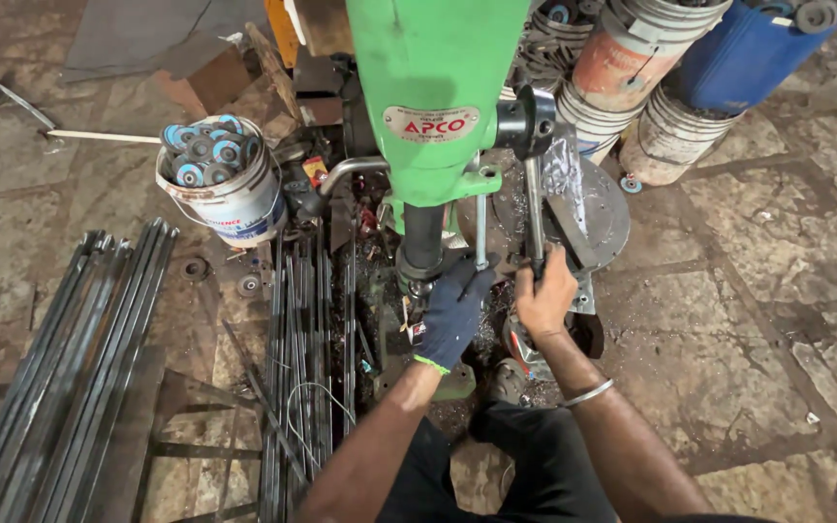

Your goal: The person works at a green drill press in a metal workshop, adjusting the machine and handling metal rods and bars. They position a rod under the drill chuck, operate the machine, and later hold a rod with a cylindrical tool while working on it by hand.

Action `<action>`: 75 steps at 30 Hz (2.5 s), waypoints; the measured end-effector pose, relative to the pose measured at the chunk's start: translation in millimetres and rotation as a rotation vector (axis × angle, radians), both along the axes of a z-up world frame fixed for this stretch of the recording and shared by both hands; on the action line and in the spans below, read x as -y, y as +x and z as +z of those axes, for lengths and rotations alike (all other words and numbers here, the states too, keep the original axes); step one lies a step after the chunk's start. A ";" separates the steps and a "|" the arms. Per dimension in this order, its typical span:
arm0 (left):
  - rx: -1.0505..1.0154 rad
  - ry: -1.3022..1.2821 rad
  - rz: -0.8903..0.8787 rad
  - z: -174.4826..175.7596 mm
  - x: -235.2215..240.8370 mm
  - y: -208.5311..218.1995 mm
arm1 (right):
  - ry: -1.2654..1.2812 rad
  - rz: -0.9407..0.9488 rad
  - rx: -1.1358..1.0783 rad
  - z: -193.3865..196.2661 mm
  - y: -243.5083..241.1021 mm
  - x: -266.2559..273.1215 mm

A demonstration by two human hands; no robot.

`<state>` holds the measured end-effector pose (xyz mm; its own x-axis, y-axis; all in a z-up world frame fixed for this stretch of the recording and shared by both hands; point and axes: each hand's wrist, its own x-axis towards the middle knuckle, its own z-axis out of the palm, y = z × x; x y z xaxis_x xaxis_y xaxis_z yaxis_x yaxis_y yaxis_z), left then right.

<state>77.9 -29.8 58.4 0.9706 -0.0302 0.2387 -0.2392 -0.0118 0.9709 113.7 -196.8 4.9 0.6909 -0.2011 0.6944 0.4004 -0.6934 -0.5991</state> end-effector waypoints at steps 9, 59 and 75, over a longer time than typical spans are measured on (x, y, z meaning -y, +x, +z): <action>0.073 0.362 0.256 20.3 -0.6 -0.3 | -0.049 -0.022 0.020 -9.5 4.8 4.4; 0.231 0.579 0.380 44.2 4.2 41.9 | -0.012 -0.022 0.006 8.5 -5.5 -2.1; 0.082 0.545 0.306 56.7 4.7 32.8 | 0.017 -0.014 -0.033 20.2 -13.9 -2.9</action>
